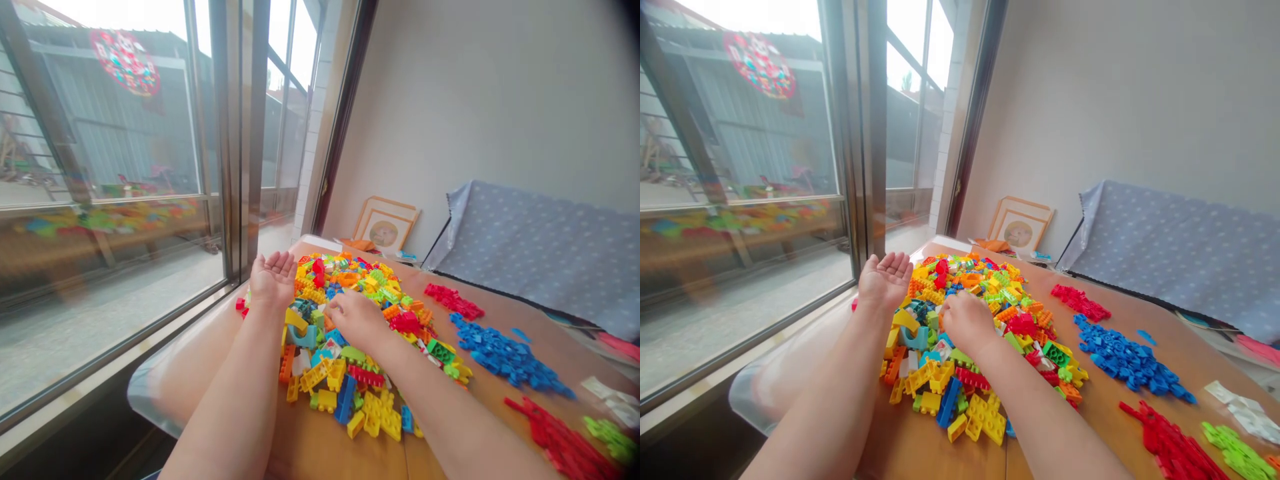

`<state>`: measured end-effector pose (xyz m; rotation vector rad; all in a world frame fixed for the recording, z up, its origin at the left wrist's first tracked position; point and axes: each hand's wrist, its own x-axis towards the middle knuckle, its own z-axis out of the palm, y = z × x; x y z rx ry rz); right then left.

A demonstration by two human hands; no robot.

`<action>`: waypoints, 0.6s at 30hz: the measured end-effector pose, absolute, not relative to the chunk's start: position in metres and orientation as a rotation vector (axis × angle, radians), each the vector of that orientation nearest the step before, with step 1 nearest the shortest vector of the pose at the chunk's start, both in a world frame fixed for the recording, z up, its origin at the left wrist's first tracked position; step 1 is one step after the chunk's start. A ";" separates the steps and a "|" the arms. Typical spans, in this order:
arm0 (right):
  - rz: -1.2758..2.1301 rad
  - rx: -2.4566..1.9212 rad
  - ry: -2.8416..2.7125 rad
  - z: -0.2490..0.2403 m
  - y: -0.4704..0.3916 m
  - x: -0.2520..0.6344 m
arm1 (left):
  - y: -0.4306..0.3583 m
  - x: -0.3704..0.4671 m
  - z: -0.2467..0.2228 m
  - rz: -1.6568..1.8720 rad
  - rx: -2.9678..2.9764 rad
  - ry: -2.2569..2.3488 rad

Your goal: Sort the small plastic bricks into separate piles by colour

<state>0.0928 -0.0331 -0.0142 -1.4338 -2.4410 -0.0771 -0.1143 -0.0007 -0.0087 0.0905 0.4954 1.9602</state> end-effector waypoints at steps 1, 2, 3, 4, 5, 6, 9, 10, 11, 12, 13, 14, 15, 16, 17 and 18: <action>-0.067 -1.414 -2.462 -0.014 -0.026 0.089 | 0.001 -0.116 -0.010 1.967 0.080 0.514; -0.057 -1.364 -2.495 -0.014 -0.021 0.083 | 0.002 -0.117 -0.011 1.975 0.074 0.533; -0.044 -1.291 -2.541 -0.014 -0.018 0.077 | 0.003 -0.119 -0.013 1.983 0.068 0.555; -0.025 -1.206 -2.595 -0.015 -0.015 0.070 | 0.004 -0.120 -0.014 1.988 0.060 0.580; -0.003 -1.127 -2.653 -0.015 -0.012 0.062 | 0.005 -0.121 -0.015 1.989 0.051 0.604; 0.022 -1.066 -2.706 -0.016 -0.010 0.055 | 0.005 -0.122 -0.016 1.986 0.041 0.626; 0.101 -0.971 -2.824 -0.019 -0.003 0.039 | 0.006 -0.123 -0.018 1.975 0.015 0.672; 0.122 -0.953 -2.842 -0.020 -0.001 0.036 | 0.007 -0.123 -0.019 1.974 0.010 0.682; 0.139 -0.935 -2.850 -0.021 0.001 0.034 | 0.007 -0.123 -0.020 1.973 0.006 0.690; 0.153 -0.917 -2.850 -0.021 0.003 0.034 | 0.007 -0.123 -0.020 1.973 0.002 0.697; 0.162 -0.902 -2.840 -0.022 0.005 0.034 | 0.007 -0.123 -0.021 1.973 0.000 0.703; 0.169 -0.891 -2.824 -0.024 0.006 0.036 | 0.008 -0.123 -0.022 1.972 -0.002 0.708; 0.175 -0.888 -2.803 -0.025 0.007 0.038 | 0.008 -0.124 -0.023 1.971 -0.003 0.713; 0.180 -0.890 -2.781 -0.027 0.007 0.042 | 0.009 -0.124 -0.024 1.969 -0.004 0.718; 0.187 -0.896 -2.761 -0.029 0.008 0.045 | 0.010 -0.124 -0.025 1.963 -0.004 0.723; 0.195 -0.903 -2.743 -0.031 0.009 0.050 | 0.011 -0.123 -0.026 1.956 -0.002 0.728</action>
